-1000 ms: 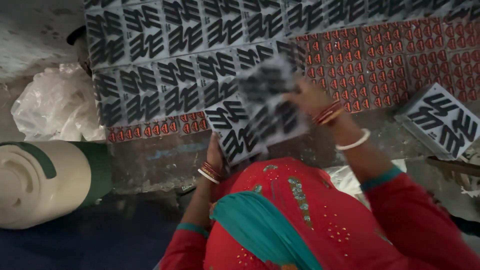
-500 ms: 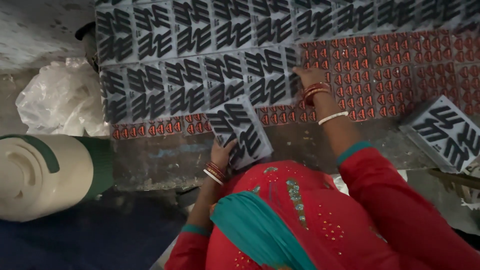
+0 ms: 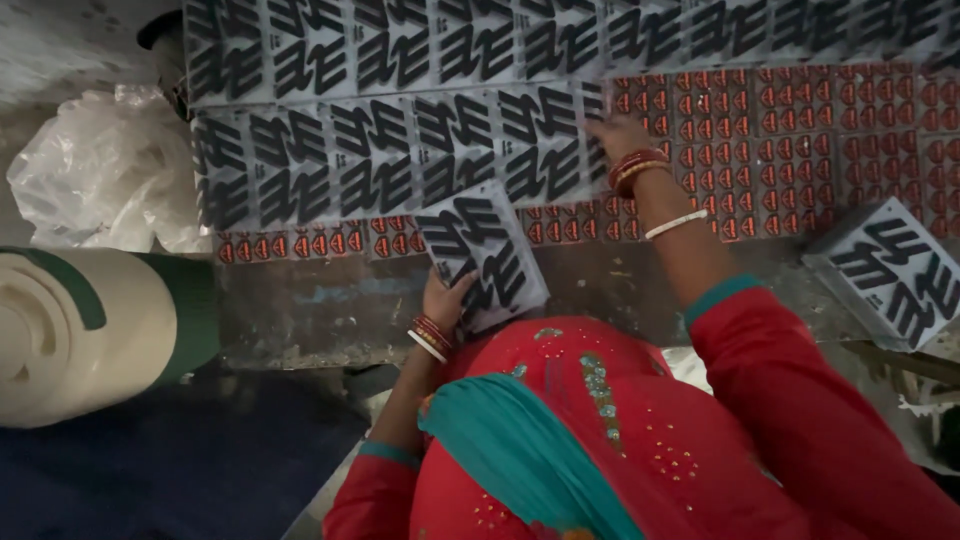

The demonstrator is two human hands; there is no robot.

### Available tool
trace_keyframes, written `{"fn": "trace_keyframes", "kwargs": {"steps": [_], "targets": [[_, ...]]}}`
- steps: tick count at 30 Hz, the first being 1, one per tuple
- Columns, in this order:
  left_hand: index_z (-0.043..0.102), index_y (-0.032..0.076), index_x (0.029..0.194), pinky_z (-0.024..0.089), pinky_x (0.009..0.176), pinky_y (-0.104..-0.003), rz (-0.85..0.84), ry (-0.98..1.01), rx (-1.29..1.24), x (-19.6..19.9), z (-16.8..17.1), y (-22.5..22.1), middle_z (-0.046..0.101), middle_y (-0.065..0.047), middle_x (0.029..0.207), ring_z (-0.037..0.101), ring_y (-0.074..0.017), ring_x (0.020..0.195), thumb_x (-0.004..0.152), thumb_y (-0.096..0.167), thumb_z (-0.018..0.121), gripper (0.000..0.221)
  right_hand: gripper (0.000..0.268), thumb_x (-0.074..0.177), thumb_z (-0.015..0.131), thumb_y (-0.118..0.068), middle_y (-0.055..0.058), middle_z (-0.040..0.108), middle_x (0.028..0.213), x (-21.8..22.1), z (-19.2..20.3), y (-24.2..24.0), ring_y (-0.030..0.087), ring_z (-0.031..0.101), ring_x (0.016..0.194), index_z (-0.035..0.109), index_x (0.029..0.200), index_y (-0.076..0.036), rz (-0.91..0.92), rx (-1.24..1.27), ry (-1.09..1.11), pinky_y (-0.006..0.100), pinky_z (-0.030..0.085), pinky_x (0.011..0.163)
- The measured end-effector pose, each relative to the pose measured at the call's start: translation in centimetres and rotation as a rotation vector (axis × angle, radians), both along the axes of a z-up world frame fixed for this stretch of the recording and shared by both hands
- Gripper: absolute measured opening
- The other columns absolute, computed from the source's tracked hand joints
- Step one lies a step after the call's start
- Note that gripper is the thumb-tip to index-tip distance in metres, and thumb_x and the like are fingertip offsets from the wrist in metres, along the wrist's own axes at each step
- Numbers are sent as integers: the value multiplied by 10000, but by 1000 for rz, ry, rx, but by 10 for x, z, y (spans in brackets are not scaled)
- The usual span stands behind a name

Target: The person picks up and stacks printed stickers or labels into organized piles on a workbench.

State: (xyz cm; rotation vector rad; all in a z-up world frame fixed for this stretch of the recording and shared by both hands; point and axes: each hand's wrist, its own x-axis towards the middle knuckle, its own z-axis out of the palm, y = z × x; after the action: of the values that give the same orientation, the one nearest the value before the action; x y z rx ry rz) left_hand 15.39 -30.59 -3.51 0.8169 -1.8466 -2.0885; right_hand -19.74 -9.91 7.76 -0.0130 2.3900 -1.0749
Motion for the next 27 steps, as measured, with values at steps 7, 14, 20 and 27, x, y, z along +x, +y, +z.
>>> {"fn": "trace_keyframes", "kwargs": {"steps": [7, 14, 20, 27], "targets": [[623, -9, 1245, 546, 917, -325, 2, -56, -36, -1, 3, 0, 747, -118, 1148, 705, -202, 1030, 828, 177, 836, 504, 604, 857, 800, -463, 208, 756, 1210, -16, -2, -14, 282, 684, 920, 767, 1205, 30, -187, -249, -188, 433, 507, 755], [621, -13, 1238, 576, 853, -322, 25, -91, 17, -1, 3, 1, 757, -101, 1102, 714, -179, 969, 815, 189, 847, 520, 864, 828, 861, -582, 283, 613, 1288, -32, -45, -20, 414, 623, 1145, 577, 1304, 81, 125, 187, 89, 468, 502, 977], [594, -18, 1282, 553, 799, -355, 24, -197, 38, 0, 16, 1, 737, -136, 1129, 681, -218, 935, 815, 222, 834, 577, 503, 849, 765, -361, 242, 732, 1135, 1, 93, -16, 417, 714, 1037, 705, 1212, -18, 361, 254, 436, 516, 557, 918], [591, -29, 1301, 520, 977, -330, -6, -70, -127, 1, 0, 1, 737, -145, 1207, 697, -220, 1103, 848, 251, 845, 590, 686, 897, 728, -357, 282, 705, 1099, 26, 117, -15, 474, 683, 967, 489, 1462, -49, 626, 599, 514, 577, 547, 832]]}}
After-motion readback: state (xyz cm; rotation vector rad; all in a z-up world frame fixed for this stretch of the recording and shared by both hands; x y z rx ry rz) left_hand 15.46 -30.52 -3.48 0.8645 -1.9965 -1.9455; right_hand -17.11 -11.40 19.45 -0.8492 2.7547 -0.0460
